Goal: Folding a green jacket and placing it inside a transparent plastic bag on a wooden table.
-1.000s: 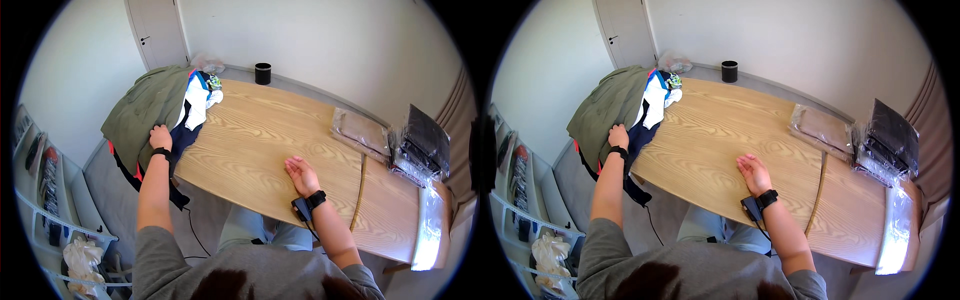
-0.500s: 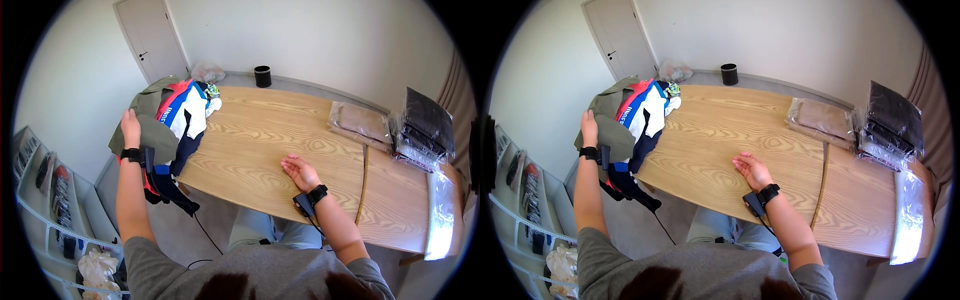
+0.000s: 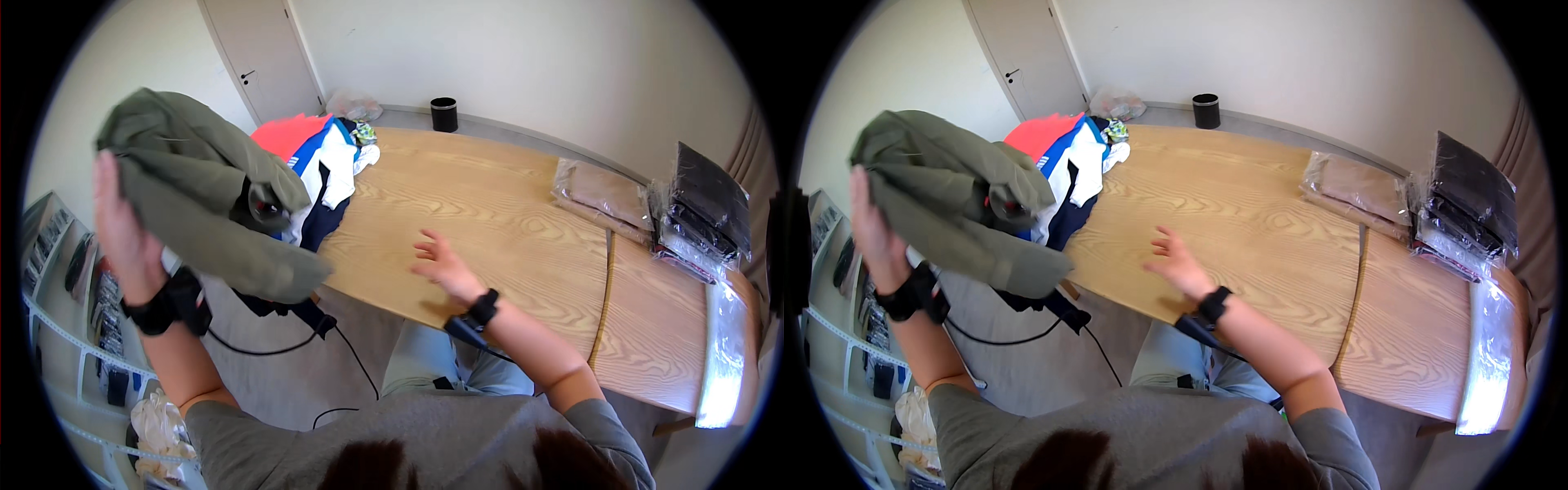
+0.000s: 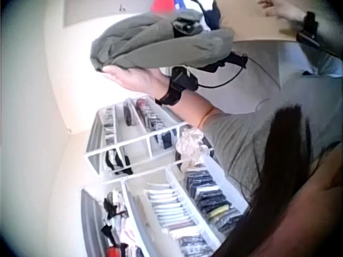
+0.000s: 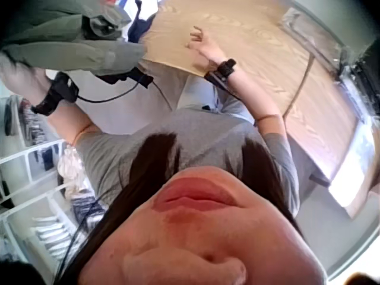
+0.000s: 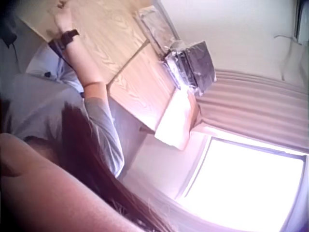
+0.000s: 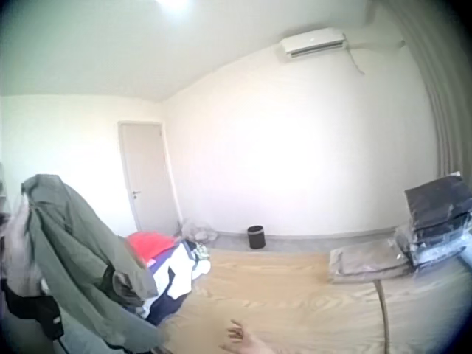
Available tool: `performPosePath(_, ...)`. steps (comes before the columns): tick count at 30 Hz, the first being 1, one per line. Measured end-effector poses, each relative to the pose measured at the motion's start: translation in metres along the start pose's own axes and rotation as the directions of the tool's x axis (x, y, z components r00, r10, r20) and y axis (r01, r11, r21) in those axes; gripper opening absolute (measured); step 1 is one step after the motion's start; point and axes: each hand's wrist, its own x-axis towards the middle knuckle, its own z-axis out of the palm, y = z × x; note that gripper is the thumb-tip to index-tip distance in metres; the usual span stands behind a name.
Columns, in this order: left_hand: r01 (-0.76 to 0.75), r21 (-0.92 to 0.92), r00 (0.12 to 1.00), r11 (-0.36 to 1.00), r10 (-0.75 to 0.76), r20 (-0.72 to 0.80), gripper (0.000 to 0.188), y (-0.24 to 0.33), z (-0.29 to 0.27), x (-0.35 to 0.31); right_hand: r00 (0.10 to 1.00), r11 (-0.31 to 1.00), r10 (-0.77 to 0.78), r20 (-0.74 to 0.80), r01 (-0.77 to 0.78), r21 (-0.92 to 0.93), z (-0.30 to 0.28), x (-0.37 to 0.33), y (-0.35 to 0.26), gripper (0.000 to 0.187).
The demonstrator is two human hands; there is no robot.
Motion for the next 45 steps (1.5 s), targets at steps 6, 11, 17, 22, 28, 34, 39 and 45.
performPosePath(6, 0.035, -0.077, 0.998, 0.996, -0.031, 0.056, 0.046, 0.094, -0.051, -0.049, 0.841, 0.841, -0.539, 0.039, 0.537, 0.065, 0.132, 0.033, 0.026, 0.072)
performPosePath(11, -0.156, 0.13, 0.986, 0.979, 0.162, -0.035, 0.051, 0.147, -0.09, -0.076, 0.68, 0.695, -0.693, 0.239, 0.719, -0.029, 0.16, 0.041, 0.025, 0.029)
performPosePath(17, -0.091, 0.518, 0.931, 0.851, 0.258, -0.26, 0.058, 0.151, -0.159, -0.053, 0.897, 0.825, -0.442, 0.003, 0.405, 0.395, 0.132, 0.002, -0.084, 0.009)
performPosePath(22, 0.137, 0.892, 0.965, 0.431, 0.146, -0.219, 0.062, 0.109, -0.332, 0.081, 0.56, 0.553, -0.804, -0.201, 0.828, 0.097, 0.09, -0.047, -0.193, 0.01)
performPosePath(28, -0.195, 0.976, 0.972, 0.1, -0.111, 0.206, 0.044, -0.049, -0.314, 0.229, 0.544, 0.428, -0.831, 0.116, 0.758, -0.492, 0.027, -0.089, -0.235, 0.012)
performPosePath(34, -0.565, 0.686, 0.709, -0.457, 0.157, 0.688, 0.043, -0.051, -0.108, 0.367, 0.759, 0.294, -0.599, 0.254, 0.504, -0.812, -0.046, -0.179, -0.238, 0.017)
performPosePath(39, -0.548, 0.807, 0.815, 0.218, 0.357, 0.457, 0.048, -0.219, 0.217, 0.254, 0.881, 0.557, -0.428, -0.203, 0.08, -0.826, -0.118, -0.162, -0.225, 0.034)
performPosePath(45, -0.323, 0.818, 0.891, 0.475, -0.139, 0.433, 0.053, -0.304, 0.405, 0.026, 0.67, 0.704, -0.197, -0.715, -0.411, -0.579, -0.226, -0.209, -0.156, 0.038)
